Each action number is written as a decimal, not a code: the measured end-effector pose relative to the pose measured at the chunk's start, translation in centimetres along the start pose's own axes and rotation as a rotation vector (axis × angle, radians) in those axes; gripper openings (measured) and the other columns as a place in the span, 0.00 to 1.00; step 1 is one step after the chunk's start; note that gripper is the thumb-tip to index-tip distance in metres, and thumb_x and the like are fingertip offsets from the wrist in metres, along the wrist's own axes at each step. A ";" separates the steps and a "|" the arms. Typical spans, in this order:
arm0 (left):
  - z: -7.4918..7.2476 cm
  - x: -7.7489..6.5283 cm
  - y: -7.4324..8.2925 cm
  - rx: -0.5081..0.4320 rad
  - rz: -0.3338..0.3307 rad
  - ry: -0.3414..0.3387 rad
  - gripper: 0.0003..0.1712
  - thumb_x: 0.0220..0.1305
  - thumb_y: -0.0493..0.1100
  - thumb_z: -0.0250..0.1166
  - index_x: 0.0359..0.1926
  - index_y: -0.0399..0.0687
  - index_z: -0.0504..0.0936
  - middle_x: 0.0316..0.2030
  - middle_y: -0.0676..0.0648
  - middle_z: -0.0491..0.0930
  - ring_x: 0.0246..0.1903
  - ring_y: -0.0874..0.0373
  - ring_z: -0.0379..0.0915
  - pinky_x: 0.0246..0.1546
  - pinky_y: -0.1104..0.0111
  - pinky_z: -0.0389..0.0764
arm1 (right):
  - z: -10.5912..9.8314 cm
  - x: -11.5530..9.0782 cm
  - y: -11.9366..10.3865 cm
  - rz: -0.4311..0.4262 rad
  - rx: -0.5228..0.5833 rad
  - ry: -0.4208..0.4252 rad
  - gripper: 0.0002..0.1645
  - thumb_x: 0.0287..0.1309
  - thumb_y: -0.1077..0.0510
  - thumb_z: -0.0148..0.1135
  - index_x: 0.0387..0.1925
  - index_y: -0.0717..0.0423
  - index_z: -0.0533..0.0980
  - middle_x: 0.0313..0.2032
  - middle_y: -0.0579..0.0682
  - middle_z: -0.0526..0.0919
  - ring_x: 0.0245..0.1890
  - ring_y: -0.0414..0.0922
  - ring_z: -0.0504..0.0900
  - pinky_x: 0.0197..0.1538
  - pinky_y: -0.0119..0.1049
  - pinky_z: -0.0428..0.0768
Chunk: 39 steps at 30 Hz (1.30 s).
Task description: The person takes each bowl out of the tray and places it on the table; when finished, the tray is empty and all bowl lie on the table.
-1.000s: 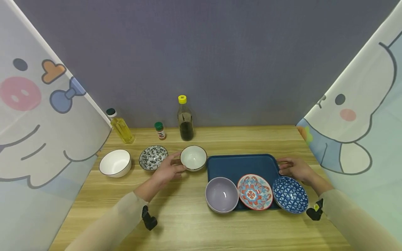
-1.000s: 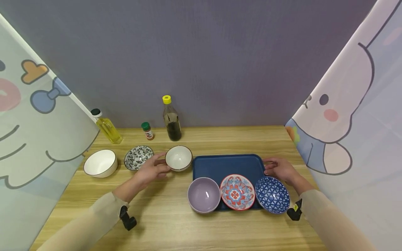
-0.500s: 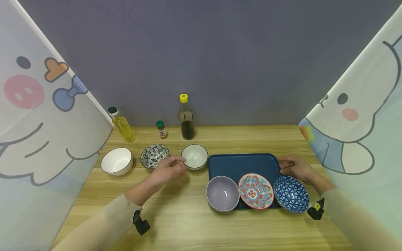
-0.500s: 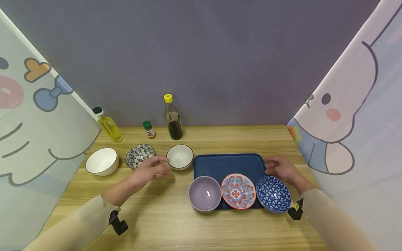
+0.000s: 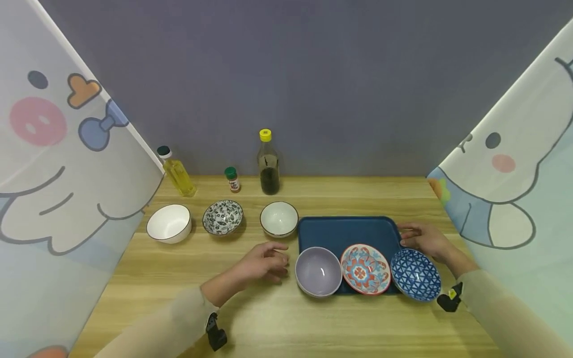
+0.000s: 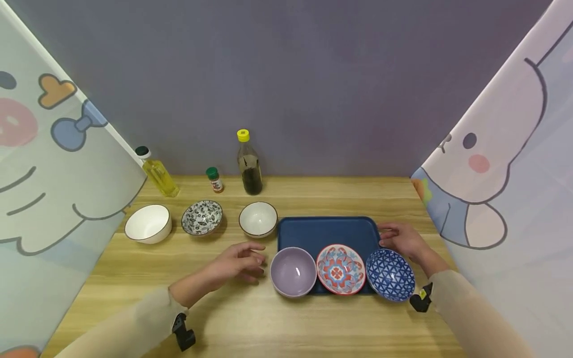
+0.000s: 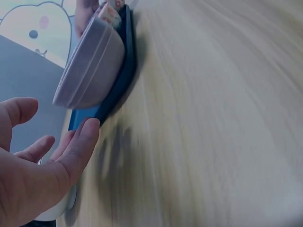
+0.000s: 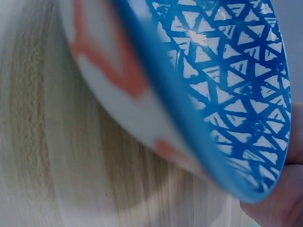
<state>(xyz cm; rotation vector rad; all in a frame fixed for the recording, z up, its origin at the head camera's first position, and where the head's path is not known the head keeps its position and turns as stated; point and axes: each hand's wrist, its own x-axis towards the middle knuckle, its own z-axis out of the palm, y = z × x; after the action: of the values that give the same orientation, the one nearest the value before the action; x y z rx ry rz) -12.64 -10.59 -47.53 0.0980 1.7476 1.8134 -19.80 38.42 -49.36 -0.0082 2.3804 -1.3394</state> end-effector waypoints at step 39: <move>3.3 1.7 -1.4 0.057 -0.015 -0.023 0.31 0.58 0.35 0.66 0.64 0.36 0.72 0.47 0.39 0.79 0.38 0.56 0.78 0.43 0.53 0.85 | -0.4 0.2 0.0 -0.012 0.022 -0.043 0.36 0.60 0.70 0.59 0.68 0.72 0.58 0.50 0.69 0.76 0.41 0.43 0.83 0.43 0.36 0.86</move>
<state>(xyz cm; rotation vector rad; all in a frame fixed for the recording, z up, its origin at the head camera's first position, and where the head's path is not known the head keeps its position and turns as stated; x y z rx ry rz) -12.04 -6.99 -49.04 0.1275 1.7793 1.7456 -20.13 38.73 -49.25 -0.0446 2.3330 -1.3575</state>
